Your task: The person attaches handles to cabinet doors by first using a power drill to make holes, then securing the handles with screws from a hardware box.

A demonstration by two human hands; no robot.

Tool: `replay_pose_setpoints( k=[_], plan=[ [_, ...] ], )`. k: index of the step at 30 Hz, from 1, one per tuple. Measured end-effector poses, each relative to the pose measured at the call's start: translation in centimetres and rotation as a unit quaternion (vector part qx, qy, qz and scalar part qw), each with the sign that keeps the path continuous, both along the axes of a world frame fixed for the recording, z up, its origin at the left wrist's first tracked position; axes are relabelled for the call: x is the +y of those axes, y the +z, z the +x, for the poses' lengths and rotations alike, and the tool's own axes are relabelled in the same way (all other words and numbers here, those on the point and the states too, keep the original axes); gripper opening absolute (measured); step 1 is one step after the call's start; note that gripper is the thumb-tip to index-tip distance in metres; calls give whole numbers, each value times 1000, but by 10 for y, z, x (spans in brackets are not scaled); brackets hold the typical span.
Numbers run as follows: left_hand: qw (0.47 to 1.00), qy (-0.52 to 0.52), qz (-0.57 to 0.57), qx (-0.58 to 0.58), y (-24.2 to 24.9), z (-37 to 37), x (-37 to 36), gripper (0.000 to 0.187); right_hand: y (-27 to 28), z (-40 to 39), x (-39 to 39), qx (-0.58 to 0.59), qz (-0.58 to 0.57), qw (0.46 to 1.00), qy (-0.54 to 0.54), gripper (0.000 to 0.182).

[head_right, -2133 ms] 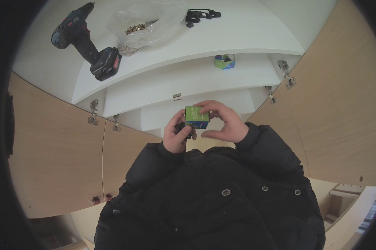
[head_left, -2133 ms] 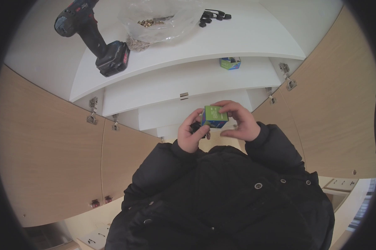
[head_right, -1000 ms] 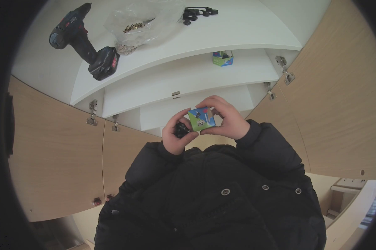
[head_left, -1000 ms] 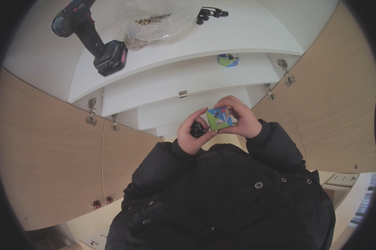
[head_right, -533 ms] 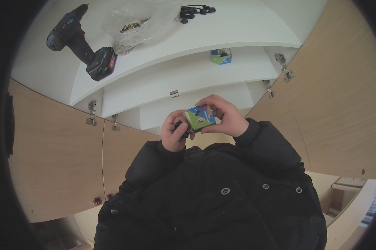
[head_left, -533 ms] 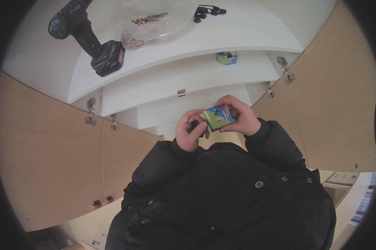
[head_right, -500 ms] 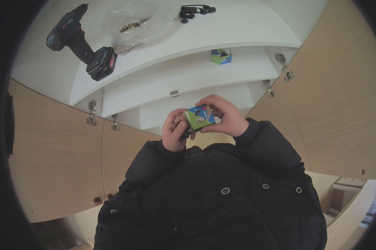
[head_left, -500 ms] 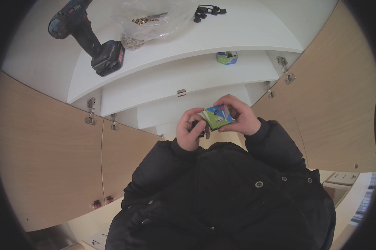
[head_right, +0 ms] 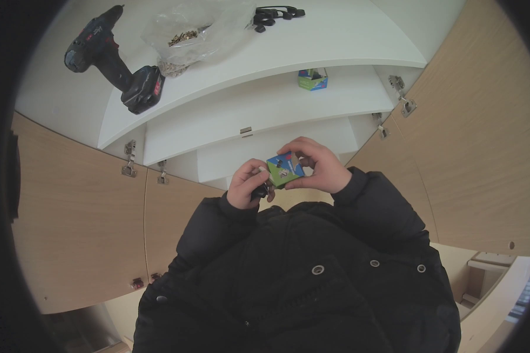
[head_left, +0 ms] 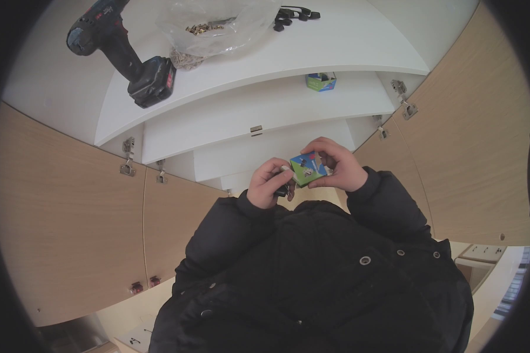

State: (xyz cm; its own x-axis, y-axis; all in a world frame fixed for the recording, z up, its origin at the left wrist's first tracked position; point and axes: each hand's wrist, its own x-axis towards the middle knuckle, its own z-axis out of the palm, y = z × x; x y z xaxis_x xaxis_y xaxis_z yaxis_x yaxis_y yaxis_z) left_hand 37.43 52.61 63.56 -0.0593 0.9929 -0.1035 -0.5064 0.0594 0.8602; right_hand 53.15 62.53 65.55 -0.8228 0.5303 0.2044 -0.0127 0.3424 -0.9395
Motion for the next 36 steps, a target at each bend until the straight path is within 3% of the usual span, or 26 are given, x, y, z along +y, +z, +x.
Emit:
replay_pose_setpoints(
  k=[6,8,12,15,21,24,30,33,36],
  plan=[
    [994,36,41,-93,-7,3,-1,10,-28,-2,10,131,-208,969,-12,59],
    [991,36,67,-107,-10,5,0,17,-39,-6,9,200,-320,926,22,63],
    [993,47,61,-94,-7,8,2,16,-51,-13,5,260,-415,869,75,63],
    [998,49,20,-36,-10,7,4,2,-50,-16,7,290,-418,859,51,62],
    [986,62,-151,-23,-7,9,12,15,-26,-11,10,228,-317,921,-1,79],
    [945,55,-296,-131,-17,9,21,25,-11,-9,11,88,-184,979,6,66],
    [908,-7,-291,-301,-36,11,29,23,12,-19,12,-57,19,998,29,60],
    [940,-28,-244,-238,-35,16,30,25,14,-23,13,-89,83,990,66,58],
    [923,-27,-268,-273,-31,18,32,27,13,-27,11,-88,149,977,121,55]
  ],
)
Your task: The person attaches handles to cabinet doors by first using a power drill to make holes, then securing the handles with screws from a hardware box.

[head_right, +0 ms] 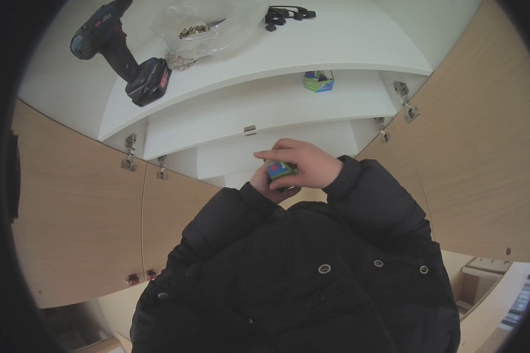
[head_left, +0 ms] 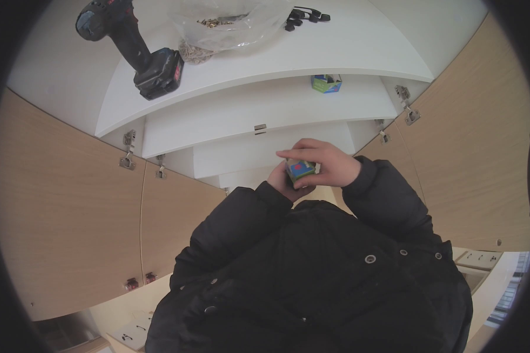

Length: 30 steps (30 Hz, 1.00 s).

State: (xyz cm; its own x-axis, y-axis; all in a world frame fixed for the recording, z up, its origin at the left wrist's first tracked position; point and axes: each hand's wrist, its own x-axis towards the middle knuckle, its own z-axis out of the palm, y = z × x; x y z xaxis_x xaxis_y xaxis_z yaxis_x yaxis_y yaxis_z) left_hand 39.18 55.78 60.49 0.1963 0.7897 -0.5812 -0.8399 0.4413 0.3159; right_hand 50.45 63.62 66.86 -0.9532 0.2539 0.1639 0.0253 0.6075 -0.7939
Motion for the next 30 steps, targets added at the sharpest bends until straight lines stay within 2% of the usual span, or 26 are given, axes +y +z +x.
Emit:
replay_pose_setpoints(
  k=[3,5,9,12,14,16,18,26,30],
  plan=[
    [1000,3,-9,-15,0,0,-3,28,-4,-5,-3,43,44,998,6,50],
    [977,-15,125,173,-1,0,-7,22,-4,-6,-4,51,39,998,-1,48],
    [923,-26,222,312,-7,0,-12,19,-3,-6,0,45,-8,998,-39,45],
    [969,-22,155,191,-19,-2,-7,19,-7,-5,4,74,-56,994,-66,42],
    [998,23,25,-59,-16,-6,-3,21,-9,-4,6,98,-79,989,-80,41],
    [988,44,-26,-143,-12,-6,-1,21,-10,-3,8,102,-93,986,-93,42],
    [981,58,-54,-175,-8,-5,0,20,-11,-1,9,100,-106,983,-108,42],
    [982,67,-90,-153,-5,-6,3,20,-13,1,12,118,-246,945,-178,36],
    [983,77,-94,-140,-4,-6,4,20,-15,1,14,130,-258,940,-183,38]
  ],
)
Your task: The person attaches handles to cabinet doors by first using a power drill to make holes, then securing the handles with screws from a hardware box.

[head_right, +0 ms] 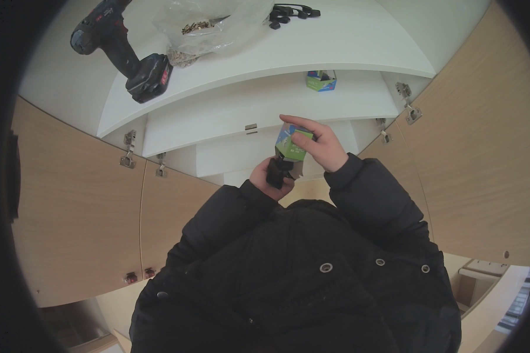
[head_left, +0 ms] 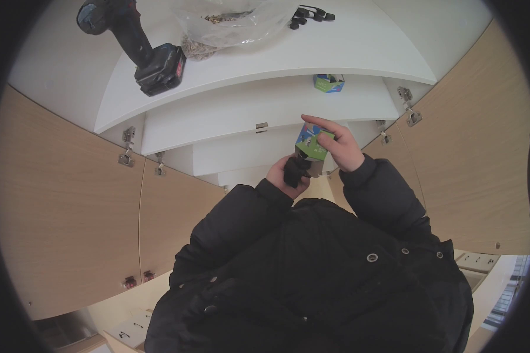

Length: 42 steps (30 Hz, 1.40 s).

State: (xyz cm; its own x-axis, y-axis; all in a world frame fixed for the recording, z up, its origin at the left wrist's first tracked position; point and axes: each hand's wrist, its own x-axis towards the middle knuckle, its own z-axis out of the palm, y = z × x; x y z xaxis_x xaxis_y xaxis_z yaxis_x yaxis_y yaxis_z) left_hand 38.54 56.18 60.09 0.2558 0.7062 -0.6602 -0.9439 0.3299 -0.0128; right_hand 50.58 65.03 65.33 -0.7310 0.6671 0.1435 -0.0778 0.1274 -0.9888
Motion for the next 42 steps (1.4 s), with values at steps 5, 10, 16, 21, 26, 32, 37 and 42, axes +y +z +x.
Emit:
replay_pose_setpoints(
  k=[5,10,16,21,26,32,37,42],
  plan=[
    [1000,13,18,-17,-4,-2,0,24,-2,-3,0,54,26,997,-40,43],
    [997,-1,77,-22,-6,-6,0,27,11,-4,-3,47,94,993,-48,43],
    [989,-30,138,-40,-15,-9,4,25,19,-4,6,34,204,978,-5,45],
    [985,-34,159,-54,-18,-12,6,25,18,-4,15,23,179,983,-23,42],
    [984,-25,173,-45,-20,-16,5,25,0,-11,33,50,91,990,-99,43],
    [983,7,180,-31,-18,-25,-1,27,-30,-36,79,-14,-7,985,-170,45],
    [988,40,148,-16,-10,-30,-8,27,-39,-44,83,-129,364,898,-214,36],
    [995,62,81,20,-2,-27,-8,20,-13,-40,21,-96,276,955,45,33]
  ],
)
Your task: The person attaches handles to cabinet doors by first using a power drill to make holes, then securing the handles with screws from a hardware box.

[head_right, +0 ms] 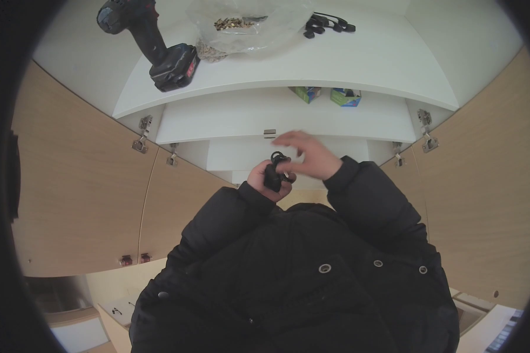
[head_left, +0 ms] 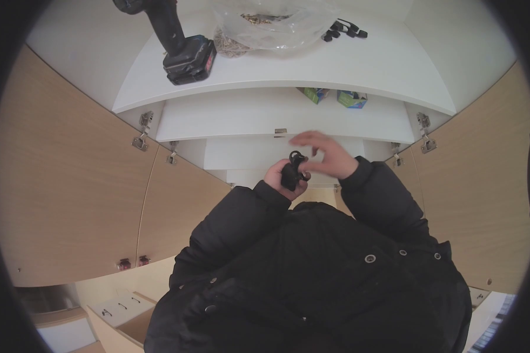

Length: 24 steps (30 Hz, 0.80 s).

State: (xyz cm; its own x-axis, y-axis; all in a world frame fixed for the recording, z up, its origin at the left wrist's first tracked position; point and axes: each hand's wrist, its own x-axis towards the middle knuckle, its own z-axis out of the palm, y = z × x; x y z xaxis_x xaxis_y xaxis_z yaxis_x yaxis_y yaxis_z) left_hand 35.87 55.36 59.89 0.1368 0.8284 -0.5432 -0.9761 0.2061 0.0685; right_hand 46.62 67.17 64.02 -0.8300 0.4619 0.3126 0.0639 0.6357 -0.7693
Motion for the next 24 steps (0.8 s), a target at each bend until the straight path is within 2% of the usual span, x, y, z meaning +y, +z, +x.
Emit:
replay_pose_setpoints(
  k=[3,6,8,9,12,14,18,21,23,24],
  plan=[
    [999,-17,-14,42,5,4,0,17,1,2,-15,-17,-110,988,108,19],
    [1000,-9,-23,6,0,6,0,12,2,7,-22,51,-247,966,55,8],
    [999,2,-30,-17,3,9,0,8,2,13,-24,128,-421,897,51,7],
    [999,4,-32,-22,3,11,1,8,3,15,-25,147,-461,874,48,8],
    [999,-4,-35,-6,0,15,2,9,11,17,-33,62,-504,859,-60,12],
    [996,11,-47,76,3,22,3,7,13,20,-41,-49,-328,940,-85,11],
    [988,-9,-27,151,1,29,4,10,6,24,-45,-153,-118,979,-72,19],
    [992,24,-57,114,2,32,5,14,0,29,-36,-74,-240,965,-70,13],
    [996,27,-42,79,1,31,4,19,-5,34,-20,44,-399,911,-99,9],
    [996,30,-38,70,0,29,3,20,-10,39,-6,73,-436,891,-104,8]
  ],
)
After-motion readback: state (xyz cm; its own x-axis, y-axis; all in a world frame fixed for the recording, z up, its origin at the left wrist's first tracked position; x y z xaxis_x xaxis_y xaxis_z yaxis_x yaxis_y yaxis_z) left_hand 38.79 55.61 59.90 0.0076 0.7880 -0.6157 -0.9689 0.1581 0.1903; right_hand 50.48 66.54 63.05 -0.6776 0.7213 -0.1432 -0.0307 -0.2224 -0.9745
